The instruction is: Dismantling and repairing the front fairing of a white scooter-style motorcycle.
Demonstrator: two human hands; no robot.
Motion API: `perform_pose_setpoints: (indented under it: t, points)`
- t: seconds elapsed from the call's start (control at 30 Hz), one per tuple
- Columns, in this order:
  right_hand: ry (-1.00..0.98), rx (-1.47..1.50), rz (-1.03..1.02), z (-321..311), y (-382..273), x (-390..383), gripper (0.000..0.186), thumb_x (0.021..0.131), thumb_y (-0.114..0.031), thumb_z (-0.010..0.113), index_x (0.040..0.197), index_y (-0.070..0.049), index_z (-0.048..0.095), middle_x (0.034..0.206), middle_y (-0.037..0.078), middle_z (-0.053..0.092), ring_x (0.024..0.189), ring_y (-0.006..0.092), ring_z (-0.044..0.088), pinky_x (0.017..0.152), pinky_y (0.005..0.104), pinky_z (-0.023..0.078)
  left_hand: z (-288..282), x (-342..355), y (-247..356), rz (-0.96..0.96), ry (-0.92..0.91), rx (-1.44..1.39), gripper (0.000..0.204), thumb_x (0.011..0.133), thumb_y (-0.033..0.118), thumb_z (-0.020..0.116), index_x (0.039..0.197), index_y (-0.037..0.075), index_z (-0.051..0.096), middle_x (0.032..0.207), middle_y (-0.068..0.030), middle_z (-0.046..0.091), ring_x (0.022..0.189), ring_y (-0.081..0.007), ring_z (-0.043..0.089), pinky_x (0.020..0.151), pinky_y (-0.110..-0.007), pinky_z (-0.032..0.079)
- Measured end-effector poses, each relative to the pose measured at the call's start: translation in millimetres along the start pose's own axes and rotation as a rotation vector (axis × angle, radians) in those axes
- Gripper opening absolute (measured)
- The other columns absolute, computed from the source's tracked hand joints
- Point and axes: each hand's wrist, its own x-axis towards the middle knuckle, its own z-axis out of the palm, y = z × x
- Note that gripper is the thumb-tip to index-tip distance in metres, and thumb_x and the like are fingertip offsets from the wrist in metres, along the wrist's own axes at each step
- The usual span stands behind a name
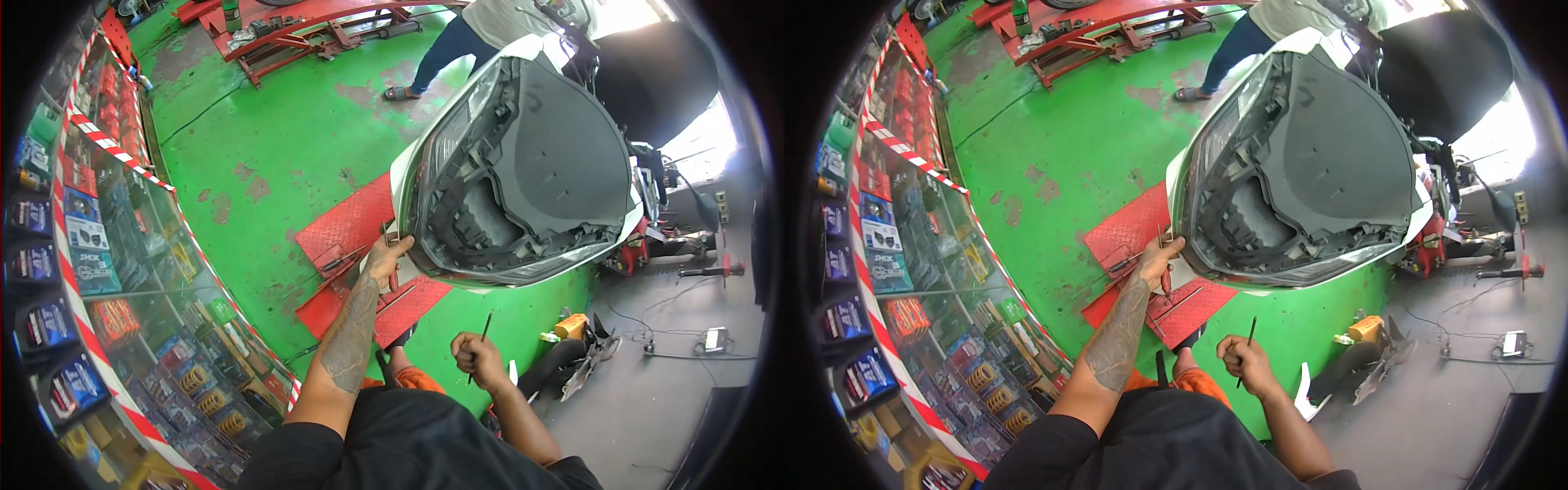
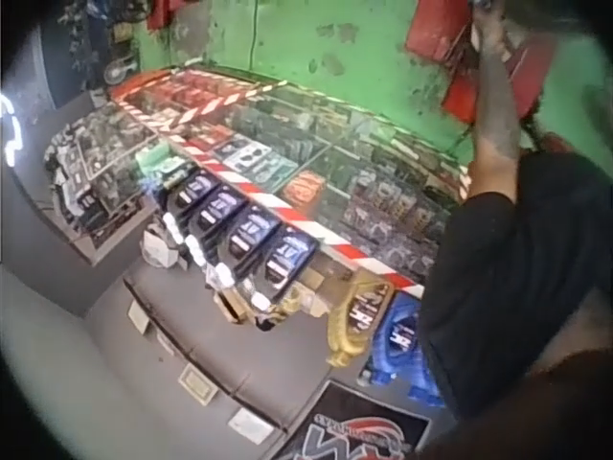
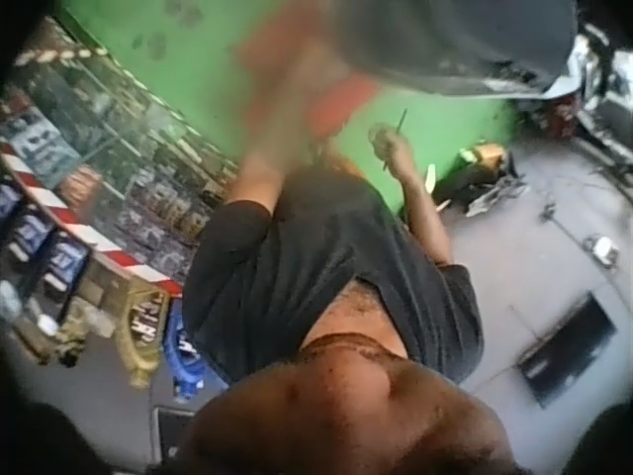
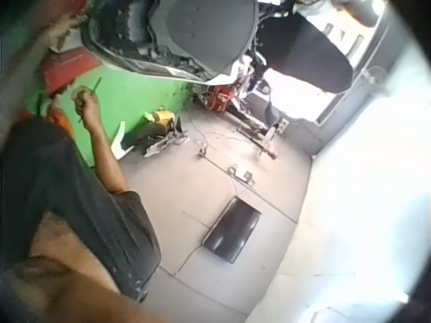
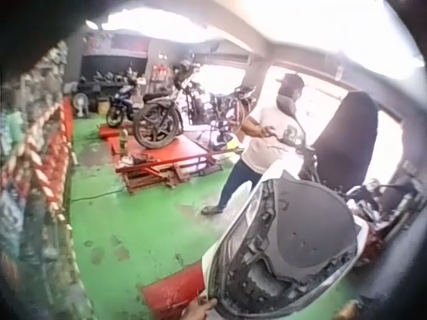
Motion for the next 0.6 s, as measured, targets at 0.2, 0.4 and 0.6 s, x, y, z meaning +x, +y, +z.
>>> perform_pose_setpoints:
  t: [0.2, 0.4, 0.6]
  points:
    - [0.034, -0.066, 0.064, 43, 23, -3, 0.023, 0.094, -0.017, 0.041, 0.089, -0.001, 0.058, 0.058, -0.007, 0.032, 0.047, 0.0064, 0.025, 0.045, 0.0265, 0.02, -14, 1, 10, -0.017, -0.067, -0.05, 0.068, 0.083, 0.035, 0.082, 0.134, 0.002, 0.053, 0.116, -0.0095, 0.068, 0.096, -0.0194, 0.062, 0.059, -0.029, 0.043]
    - [0.103, -0.158, 0.195, 35, 53, 31, 0.021, 0.097, -0.018, 0.041, 0.09, -0.005, 0.057, 0.063, -0.005, 0.04, 0.052, 0.0066, 0.033, 0.046, 0.0248, 0.024, -37, 1, 20, 0.106, -0.004, 0.151, 0.055, 0.086, 0.034, 0.078, 0.128, 0.006, 0.056, 0.102, -0.0056, 0.069, 0.086, -0.015, 0.065, 0.055, -0.029, 0.047]
    - [0.031, -0.293, 0.367, 44, 133, 126, 0.02, 0.096, -0.021, 0.046, 0.094, -0.008, 0.06, 0.073, -0.001, 0.05, 0.063, 0.0085, 0.047, 0.049, 0.0234, 0.033, -175, -42, -103, -0.185, 0.229, -0.608, 0.026, 0.105, 0.03, 0.052, 0.104, 0.005, 0.06, 0.079, -0.0032, 0.06, 0.067, -0.0161, 0.061, 0.059, -0.033, 0.053]
